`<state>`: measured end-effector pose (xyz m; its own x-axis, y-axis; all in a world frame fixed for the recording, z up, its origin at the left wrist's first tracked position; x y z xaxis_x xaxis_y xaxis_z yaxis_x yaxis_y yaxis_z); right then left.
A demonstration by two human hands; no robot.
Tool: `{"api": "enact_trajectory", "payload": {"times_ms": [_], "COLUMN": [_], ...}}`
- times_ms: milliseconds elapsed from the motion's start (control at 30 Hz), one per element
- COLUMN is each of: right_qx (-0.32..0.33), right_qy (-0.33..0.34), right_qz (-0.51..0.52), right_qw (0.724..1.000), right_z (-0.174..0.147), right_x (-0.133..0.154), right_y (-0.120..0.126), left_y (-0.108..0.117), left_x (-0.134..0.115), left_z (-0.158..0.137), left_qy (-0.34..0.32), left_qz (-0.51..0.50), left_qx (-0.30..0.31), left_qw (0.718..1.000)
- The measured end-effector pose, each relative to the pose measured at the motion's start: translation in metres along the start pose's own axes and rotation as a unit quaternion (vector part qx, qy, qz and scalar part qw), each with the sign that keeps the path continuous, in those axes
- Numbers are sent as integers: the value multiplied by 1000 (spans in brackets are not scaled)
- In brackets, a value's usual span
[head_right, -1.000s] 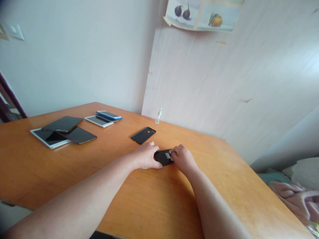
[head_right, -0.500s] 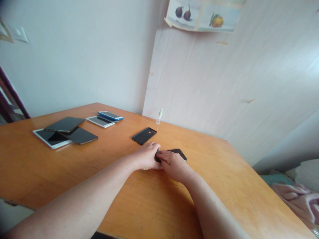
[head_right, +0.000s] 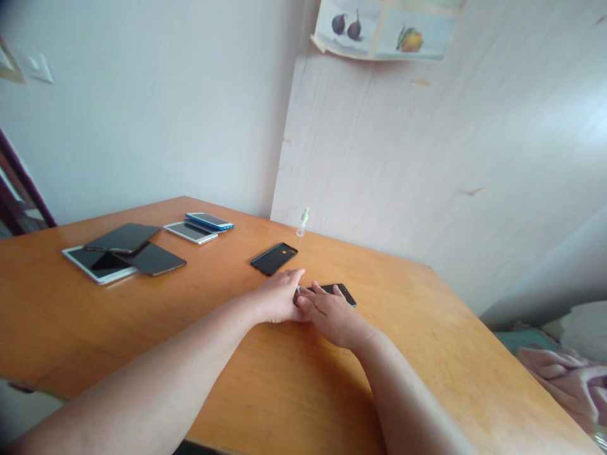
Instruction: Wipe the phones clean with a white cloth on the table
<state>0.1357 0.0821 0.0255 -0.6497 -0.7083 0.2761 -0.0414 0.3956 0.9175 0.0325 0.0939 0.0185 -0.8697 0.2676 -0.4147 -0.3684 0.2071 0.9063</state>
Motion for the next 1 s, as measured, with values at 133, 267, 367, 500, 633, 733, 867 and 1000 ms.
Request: {"api": "enact_trajectory", "payload": {"times_ms": [133,267,367,500,633,733,867,1000], "right_qx": [-17,-10,10,13,-7,7,31,16], "right_qy": [-111,-44,31,-5,-90,-47,16,-64], "right_qz": [-101,-96,-41,-62,-91,-75,-51,-57], "right_qw": [989,994,999,998,992,996,998,996], "right_z": [-9,-12,-13,-15,-22,-23,-25,-30], "right_x": [-45,-26,5,-10,-47,-29,6,-23], "right_y": [8,7,2,3,12,9,4,14], "left_y": [3,1,0,2,4,4,3,4], "left_x": [-3,-2,-1,-2,-5,-5,-3,-5], "left_z": [-2,0,1,0,-2,-3,-3,-4], "left_qy": [5,-2,-8,-7,-12,-7,0,-7], "left_qz": [13,17,25,32,38,37,41,38], "left_qx": [4,8,3,7,10,17,25,28], "left_qw": [1000,1000,1000,999,999,999,999,999]}}
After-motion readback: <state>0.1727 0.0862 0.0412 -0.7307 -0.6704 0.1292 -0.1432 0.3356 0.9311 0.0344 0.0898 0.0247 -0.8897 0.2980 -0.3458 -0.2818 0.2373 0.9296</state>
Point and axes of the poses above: each hand's wrist, its own z-axis towards the middle knuckle, its own y-axis out of the back of the hand, x = y × z, the point moved 8 cm from there along z, towards the middle knuckle, and after that the axes turned 15 degrees about x, right-handed, at the moved point
